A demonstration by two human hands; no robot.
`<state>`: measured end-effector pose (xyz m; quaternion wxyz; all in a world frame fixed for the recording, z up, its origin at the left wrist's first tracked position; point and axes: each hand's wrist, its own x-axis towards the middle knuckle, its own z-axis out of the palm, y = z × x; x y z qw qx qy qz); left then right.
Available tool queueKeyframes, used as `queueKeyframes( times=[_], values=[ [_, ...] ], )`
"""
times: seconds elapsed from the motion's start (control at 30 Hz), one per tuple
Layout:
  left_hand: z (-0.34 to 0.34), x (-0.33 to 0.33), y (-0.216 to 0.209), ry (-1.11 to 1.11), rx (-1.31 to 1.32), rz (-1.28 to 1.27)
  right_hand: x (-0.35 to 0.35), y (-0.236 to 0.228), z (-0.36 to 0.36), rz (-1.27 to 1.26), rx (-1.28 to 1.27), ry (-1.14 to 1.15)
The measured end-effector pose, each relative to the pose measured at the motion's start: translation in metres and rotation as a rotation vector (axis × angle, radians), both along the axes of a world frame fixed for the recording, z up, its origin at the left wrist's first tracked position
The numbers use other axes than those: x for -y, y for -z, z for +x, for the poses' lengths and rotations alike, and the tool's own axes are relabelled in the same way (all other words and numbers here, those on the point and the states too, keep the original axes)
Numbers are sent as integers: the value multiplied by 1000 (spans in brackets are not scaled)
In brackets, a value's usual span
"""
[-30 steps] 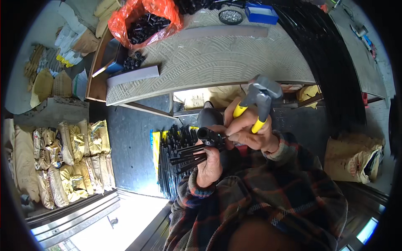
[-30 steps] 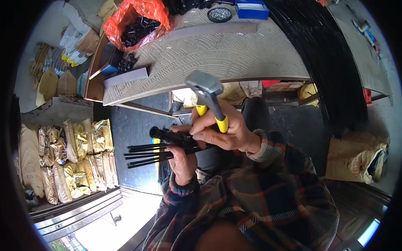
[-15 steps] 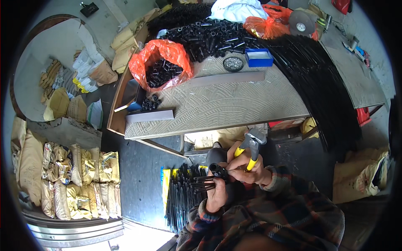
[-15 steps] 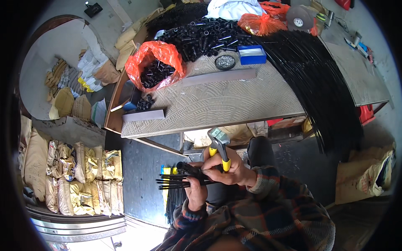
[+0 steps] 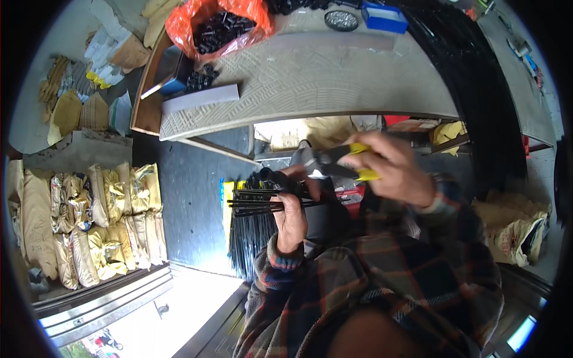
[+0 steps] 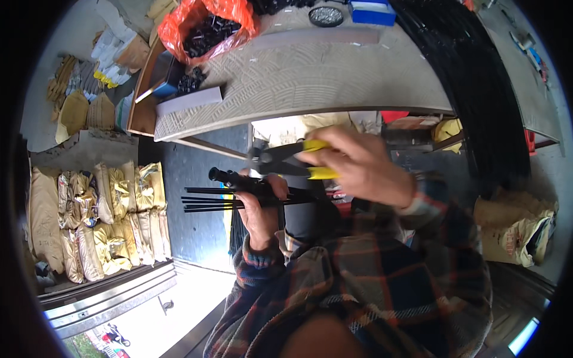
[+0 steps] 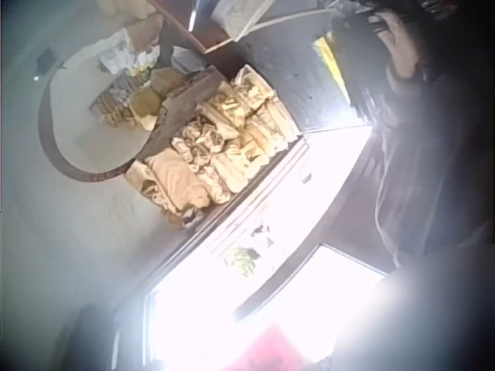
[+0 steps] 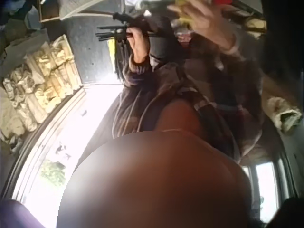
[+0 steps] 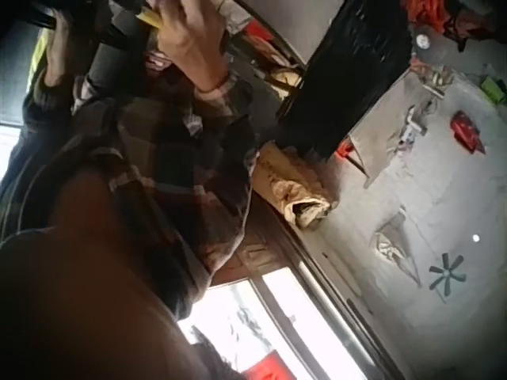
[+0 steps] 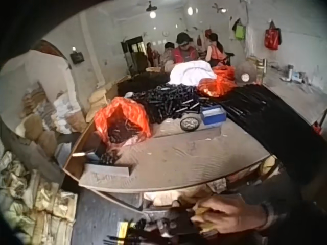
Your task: Bundling black plastic cable ties and using wire cutters to trim or secure them.
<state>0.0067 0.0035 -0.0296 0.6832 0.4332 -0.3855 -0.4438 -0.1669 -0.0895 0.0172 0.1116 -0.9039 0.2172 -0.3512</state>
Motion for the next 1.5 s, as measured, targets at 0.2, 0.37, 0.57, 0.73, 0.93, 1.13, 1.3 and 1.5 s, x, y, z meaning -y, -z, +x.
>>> queueKeyframes(
  times=[0.2, 0.37, 0.57, 0.73, 0.93, 1.13, 1.3, 1.5],
  values=[
    [-4, 1, 0, 39, 106, 89, 5, -9, -31, -278, -408, 48],
    [-6, 0, -9, 84, 145, 207, 10, -8, -33, -347, -482, 12],
    [-5, 4, -8, 93, 118, 171, 18, -23, -19, -519, -476, 130],
    [-5, 5, -8, 128, 143, 140, 14, -38, -24, -652, -645, 136],
    [-9, -3, -18, 52, 320, 157, 18, -34, -21, -659, -695, 13],
    [0, 1, -4, 100, 286, 136, 7, -11, -23, -250, -505, -57],
    [6, -5, 4, 225, 104, 129, 24, -29, -29, 540, -537, -480],
    [6, -11, 11, 368, -12, 26, 33, -53, -29, 978, -603, -633]
  ],
)
